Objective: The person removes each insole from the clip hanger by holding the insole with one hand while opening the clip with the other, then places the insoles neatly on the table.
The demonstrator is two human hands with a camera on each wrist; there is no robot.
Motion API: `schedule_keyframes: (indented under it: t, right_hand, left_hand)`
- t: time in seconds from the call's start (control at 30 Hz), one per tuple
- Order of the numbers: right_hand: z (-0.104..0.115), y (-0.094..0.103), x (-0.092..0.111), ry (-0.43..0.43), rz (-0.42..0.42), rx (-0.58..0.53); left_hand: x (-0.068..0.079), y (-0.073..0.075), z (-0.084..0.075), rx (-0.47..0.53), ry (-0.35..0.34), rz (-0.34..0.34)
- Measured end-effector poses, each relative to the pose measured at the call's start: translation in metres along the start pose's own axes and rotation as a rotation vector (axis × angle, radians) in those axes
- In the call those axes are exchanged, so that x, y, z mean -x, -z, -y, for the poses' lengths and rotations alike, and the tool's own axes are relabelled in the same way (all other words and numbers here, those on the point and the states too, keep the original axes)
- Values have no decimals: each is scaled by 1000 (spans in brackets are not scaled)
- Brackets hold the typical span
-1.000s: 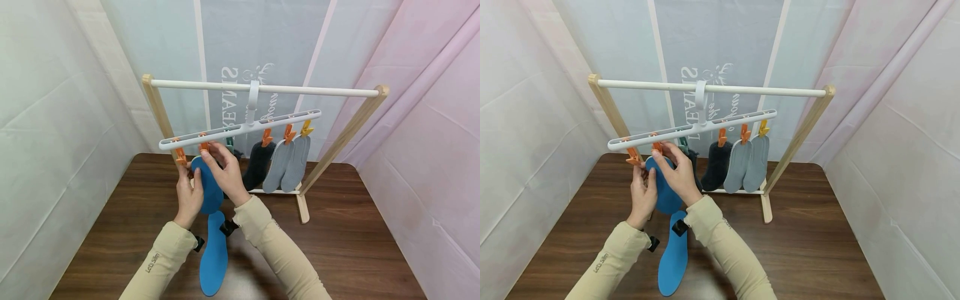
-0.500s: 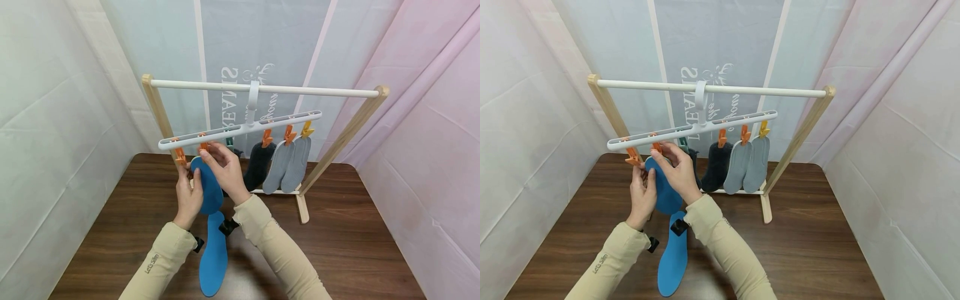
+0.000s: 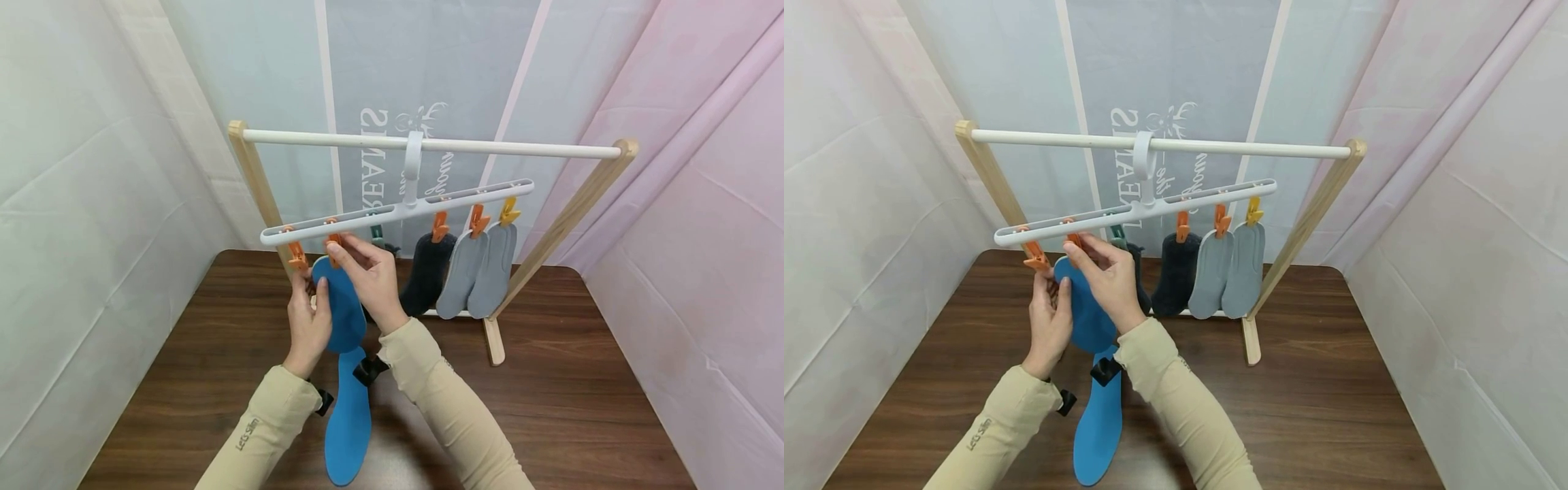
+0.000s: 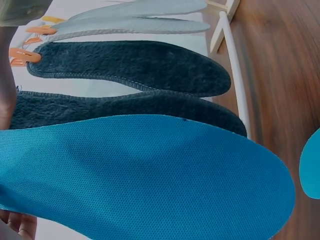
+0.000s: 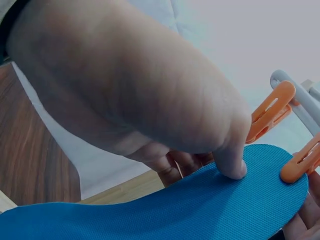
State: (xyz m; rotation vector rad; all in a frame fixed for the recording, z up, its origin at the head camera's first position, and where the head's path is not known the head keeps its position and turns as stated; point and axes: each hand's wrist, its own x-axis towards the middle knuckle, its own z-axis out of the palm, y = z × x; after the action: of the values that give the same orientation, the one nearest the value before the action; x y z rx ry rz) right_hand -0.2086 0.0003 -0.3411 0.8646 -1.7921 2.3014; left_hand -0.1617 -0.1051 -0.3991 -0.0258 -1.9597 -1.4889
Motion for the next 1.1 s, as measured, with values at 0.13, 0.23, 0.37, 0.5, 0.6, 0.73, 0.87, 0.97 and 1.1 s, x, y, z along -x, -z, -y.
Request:
schedule_keyframes:
  t: [0.13,0.23,0.37,0.5,0.6,0.73,0.87,0.97,1.1]
  right_hand:
    - [-1,0,-1,22,1,-27]
    - [-2,0,-1,31,1,-42]
    - [-3,1,-1,44,12,-66]
    - [-4,1,-2,57,21,-71]
    - [-4,1,-2,67,26,-62]
    - [-4,1,-2,72,24,-56]
    - [-4,0,-3,52,0,-20]
    - [-2,-2,-2,17,-21,38]
    - [0,-4,-1,-24,-32,96]
  left_hand:
    - [1,0,0,-7,-18,-4]
    - [2,0,0,-14,-26,-4]
    - [4,0,0,-16,-16,6]
    - [8,0,3,-22,-9,15]
    - [10,1,6,-32,-4,13]
    - [13,2,10,-44,7,12]
    - [16,3,11,-45,15,18]
    - [18,3,10,-42,25,26]
    - [22,4,10,-38,44,37]
